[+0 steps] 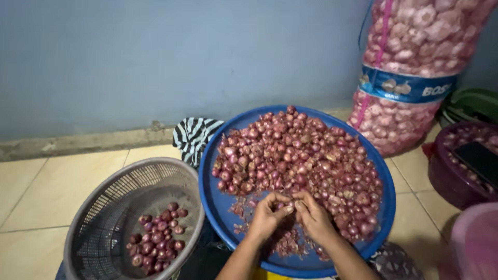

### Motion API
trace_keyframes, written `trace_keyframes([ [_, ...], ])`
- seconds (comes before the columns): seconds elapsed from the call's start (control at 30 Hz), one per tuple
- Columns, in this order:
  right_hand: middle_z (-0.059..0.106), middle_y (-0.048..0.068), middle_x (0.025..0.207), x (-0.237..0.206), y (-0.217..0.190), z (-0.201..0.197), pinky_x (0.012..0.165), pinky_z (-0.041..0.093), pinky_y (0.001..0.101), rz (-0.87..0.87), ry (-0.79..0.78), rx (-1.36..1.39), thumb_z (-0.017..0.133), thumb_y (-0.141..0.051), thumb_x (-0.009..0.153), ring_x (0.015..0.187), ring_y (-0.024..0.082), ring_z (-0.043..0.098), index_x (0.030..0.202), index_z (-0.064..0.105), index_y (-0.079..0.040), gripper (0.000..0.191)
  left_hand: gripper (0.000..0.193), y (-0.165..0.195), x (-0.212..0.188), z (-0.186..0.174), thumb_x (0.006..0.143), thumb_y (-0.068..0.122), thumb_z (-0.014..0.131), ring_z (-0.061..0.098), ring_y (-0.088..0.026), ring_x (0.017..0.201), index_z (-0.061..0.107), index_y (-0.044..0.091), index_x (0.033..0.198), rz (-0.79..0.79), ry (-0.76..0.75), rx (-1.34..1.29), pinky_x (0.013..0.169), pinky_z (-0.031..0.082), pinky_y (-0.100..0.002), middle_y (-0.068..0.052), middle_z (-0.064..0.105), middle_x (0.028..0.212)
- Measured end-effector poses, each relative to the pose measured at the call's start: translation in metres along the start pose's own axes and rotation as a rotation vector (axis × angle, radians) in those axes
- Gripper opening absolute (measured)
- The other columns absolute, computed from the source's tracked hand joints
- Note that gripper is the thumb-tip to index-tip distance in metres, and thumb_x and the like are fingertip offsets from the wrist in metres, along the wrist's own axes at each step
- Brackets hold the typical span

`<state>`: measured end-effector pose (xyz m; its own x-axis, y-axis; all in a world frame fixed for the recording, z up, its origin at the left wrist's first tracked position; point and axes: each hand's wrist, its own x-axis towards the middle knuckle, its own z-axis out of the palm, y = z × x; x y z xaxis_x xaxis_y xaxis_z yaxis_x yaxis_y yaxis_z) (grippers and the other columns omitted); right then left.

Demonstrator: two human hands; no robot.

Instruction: The person sits on the floor peeling the dry outer skins off shallots from a large blue tray and drops the peeled shallots into a plastic basket beside the tray. They occasionally use a small knife to help remove the skins and push discarded peels aside on the tray.

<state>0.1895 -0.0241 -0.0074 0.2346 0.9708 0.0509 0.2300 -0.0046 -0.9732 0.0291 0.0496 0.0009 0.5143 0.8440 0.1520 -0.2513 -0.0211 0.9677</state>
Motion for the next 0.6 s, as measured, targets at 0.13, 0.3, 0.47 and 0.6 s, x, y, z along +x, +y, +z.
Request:
trace_keyframes([
  [0.13,0.055,0.0,0.071,-0.003,-0.009,-0.003,0.055,0.044,0.0234,-0.098,-0.126,0.078,0.05,-0.019,0.102,0.062,0.006,0.052,0.146,0.048,-0.009,0.045,0.026,0.001,0.004,-0.004,0.085,-0.002,0.078,0.061,-0.004,0.079,0.067,0.004,0.108,0.014,0.12,-0.053,0.071,0.052,-0.02,0.002,0.069,0.09],
  [0.3,0.056,-0.001,0.071,-0.006,-0.013,-0.001,0.05,0.04,0.024,0.02,-0.131,0.043,0.052,-0.021,0.101,0.057,0.007,0.046,0.143,0.056,-0.014,0.043,0.021,-0.003,0.003,-0.011,0.087,-0.001,0.078,0.061,-0.005,0.072,0.068,0.003,0.105,-0.067,0.099,-0.152,0.064,0.052,-0.021,0.002,0.068,0.085],
  [0.47,0.06,-0.001,0.073,-0.005,-0.009,0.0,0.052,0.043,0.0215,-0.001,-0.076,-0.011,0.053,-0.023,0.103,0.059,0.004,0.052,0.141,0.061,-0.016,0.039,0.02,-0.003,0.001,-0.012,0.089,-0.001,0.079,0.057,-0.005,0.069,0.07,0.002,0.106,-0.07,0.113,-0.118,0.06,0.049,-0.021,0.002,0.064,0.082],
  [0.6,0.059,0.0,0.07,-0.004,-0.009,-0.005,0.048,0.04,0.0226,0.113,-0.077,0.078,0.051,-0.025,0.101,0.053,0.007,0.048,0.143,0.057,-0.021,0.043,0.023,0.003,0.001,-0.01,0.089,0.003,0.074,0.063,-0.006,0.076,0.067,0.006,0.111,-0.132,0.14,-0.144,0.068,0.052,-0.022,0.002,0.069,0.088],
])
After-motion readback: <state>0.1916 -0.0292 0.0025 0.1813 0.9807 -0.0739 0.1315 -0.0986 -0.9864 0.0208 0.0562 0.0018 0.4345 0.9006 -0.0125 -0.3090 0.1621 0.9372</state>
